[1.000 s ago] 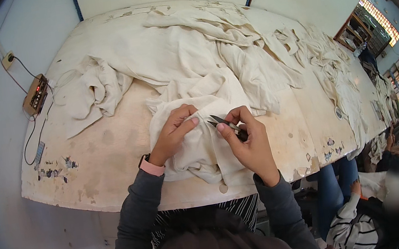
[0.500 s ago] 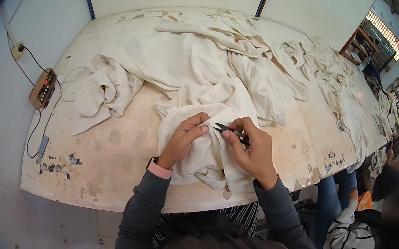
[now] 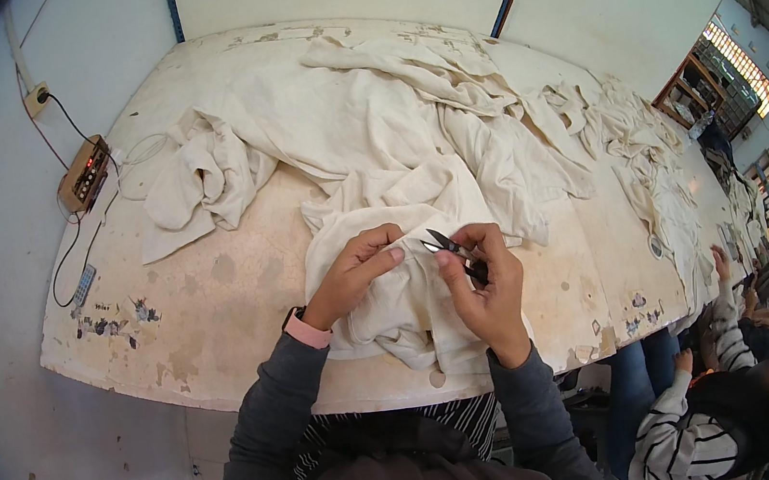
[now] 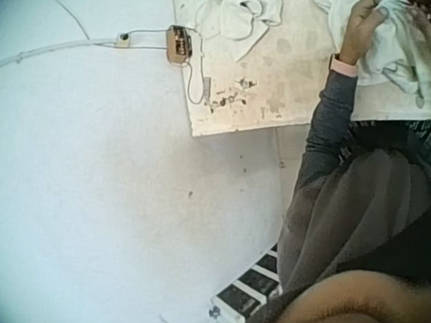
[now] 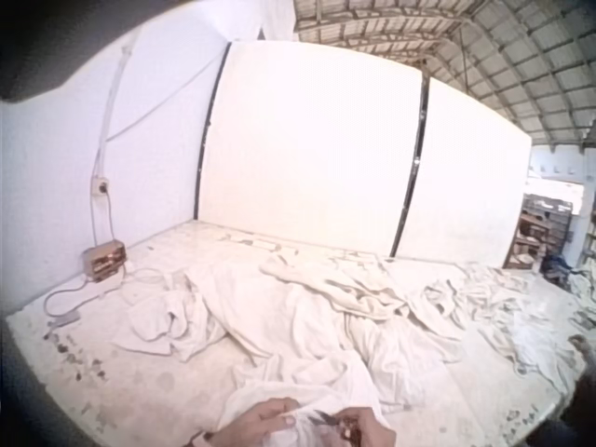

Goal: The person uses scissors to cut a white fabric on a work table. They repeatedly fold and trim the fabric, handling it one piece at a time and placing cut sections aside.

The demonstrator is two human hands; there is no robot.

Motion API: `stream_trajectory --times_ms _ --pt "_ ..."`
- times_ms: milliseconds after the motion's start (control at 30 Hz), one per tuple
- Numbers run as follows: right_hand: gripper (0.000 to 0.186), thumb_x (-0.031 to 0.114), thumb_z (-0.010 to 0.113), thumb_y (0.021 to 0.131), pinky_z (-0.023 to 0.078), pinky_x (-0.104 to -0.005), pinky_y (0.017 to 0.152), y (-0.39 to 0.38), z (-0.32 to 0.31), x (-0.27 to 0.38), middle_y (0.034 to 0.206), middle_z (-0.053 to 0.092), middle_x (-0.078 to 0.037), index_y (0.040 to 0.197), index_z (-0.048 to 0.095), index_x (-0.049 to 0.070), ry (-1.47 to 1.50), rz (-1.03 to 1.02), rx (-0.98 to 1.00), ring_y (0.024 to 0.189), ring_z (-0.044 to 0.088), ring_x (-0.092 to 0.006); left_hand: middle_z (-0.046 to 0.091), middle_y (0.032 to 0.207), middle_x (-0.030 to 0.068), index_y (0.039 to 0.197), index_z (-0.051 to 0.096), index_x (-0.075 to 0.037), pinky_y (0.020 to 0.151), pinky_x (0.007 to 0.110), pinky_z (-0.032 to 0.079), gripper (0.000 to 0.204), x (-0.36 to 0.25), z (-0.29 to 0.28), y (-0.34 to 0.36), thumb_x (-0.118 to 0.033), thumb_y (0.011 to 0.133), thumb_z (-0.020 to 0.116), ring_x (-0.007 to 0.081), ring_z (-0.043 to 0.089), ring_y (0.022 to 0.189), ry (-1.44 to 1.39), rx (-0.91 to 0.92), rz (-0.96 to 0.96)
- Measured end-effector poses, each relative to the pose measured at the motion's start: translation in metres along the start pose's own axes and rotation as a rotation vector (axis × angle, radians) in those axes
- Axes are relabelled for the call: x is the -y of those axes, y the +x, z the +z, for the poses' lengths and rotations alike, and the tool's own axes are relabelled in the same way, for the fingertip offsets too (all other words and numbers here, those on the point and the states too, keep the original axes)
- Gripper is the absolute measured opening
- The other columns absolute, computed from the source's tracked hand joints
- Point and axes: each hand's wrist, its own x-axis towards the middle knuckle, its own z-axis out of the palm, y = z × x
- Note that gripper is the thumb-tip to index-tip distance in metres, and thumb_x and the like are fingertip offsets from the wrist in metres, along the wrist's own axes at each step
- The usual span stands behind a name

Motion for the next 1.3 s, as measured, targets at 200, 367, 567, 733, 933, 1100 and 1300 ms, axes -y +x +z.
stream_trajectory --times_ms 200,367,567,733,933,1100,1300 --pt "0.019 -0.002 0.069 0.087 0.049 -0.0232 0.065 0.006 0.002 -0.012 0.093 0.071 -0.005 0.105 0.067 0.001 0.055 -0.041 0.09 0.073 0.063 -0.0088 0.053 0.092 -0.0041 0.095 0.058 -0.002 0.085 0.025 0.04 0.014 0.001 0.002 0.003 -0.014 0.101 0.062 0.0061 0.048 0.091 0.18 0.015 0.065" --pt "0.008 0.005 0.069 0.098 0.046 -0.0227 0.082 0.014 -0.009 -0.03 0.096 0.067 -0.004 0.101 0.064 0.0 0.376 0.161 -0.189 0.089 0.058 -0.0093 0.054 0.092 -0.0027 0.093 0.059 -0.002 0.088 0.025 0.041 0.014 -0.005 -0.002 0.002 -0.011 0.096 0.069 0.0071 0.05 0.093 0.163 0.007 0.036" --pt "0.024 0.01 0.08 0.091 0.04 -0.0205 0.067 0.005 -0.03 -0.03 0.095 0.064 0.003 0.113 0.073 0.001 0.268 0.522 0.131 0.076 0.052 -0.0032 0.065 0.1 -0.0003 0.097 0.066 -0.002 0.096 0.026 0.046 0.017 -0.019 0.003 0.001 -0.004 0.086 0.079 0.0076 0.06 0.102 0.403 0.005 0.061" --pt "0.024 0.004 0.082 0.082 0.038 -0.0236 0.056 -0.026 -0.043 0.004 0.086 0.066 -0.001 0.104 0.076 0.007 -0.211 -0.31 0.244 0.062 0.05 -0.0064 0.064 0.096 -0.001 0.097 0.064 -0.006 0.092 0.027 0.047 0.02 0.002 -0.012 0.008 0.002 0.085 0.076 0.0086 0.061 0.095 0.261 -0.227 0.196" --pt "0.024 0.01 0.082 0.084 0.049 -0.0277 0.061 -0.036 -0.028 0.038 0.092 0.071 -0.007 0.105 0.072 0.005 0.048 -0.082 0.377 0.067 0.064 -0.0176 0.057 0.088 -0.0002 0.091 0.055 -0.01 0.084 0.027 0.051 0.025 0.009 -0.012 0.011 0.001 0.087 0.078 0.0114 0.063 0.087 0.074 -0.141 0.244" --pt "0.042 0.027 0.088 0.082 0.05 -0.0317 0.059 -0.03 -0.017 0.023 0.091 0.071 -0.011 0.109 0.066 0.003 -0.234 -0.054 0.195 0.07 0.068 -0.0241 0.061 0.095 -0.002 0.096 0.062 -0.008 0.091 0.025 0.046 0.022 0.011 -0.013 0.008 0.007 0.084 0.072 0.0083 0.058 0.092 0.039 -0.075 0.23" --pt "0.047 0.027 0.088 0.076 0.047 -0.0316 0.058 -0.028 -0.008 0.044 0.084 0.07 -0.005 0.115 0.067 0.009 -0.4 -0.36 0.261 0.064 0.064 -0.0219 0.063 0.098 -0.0021 0.098 0.063 -0.006 0.091 0.024 0.047 0.015 -0.001 -0.007 0.006 0.0 0.089 0.073 0.0069 0.059 0.097 0.057 -0.129 0.114"
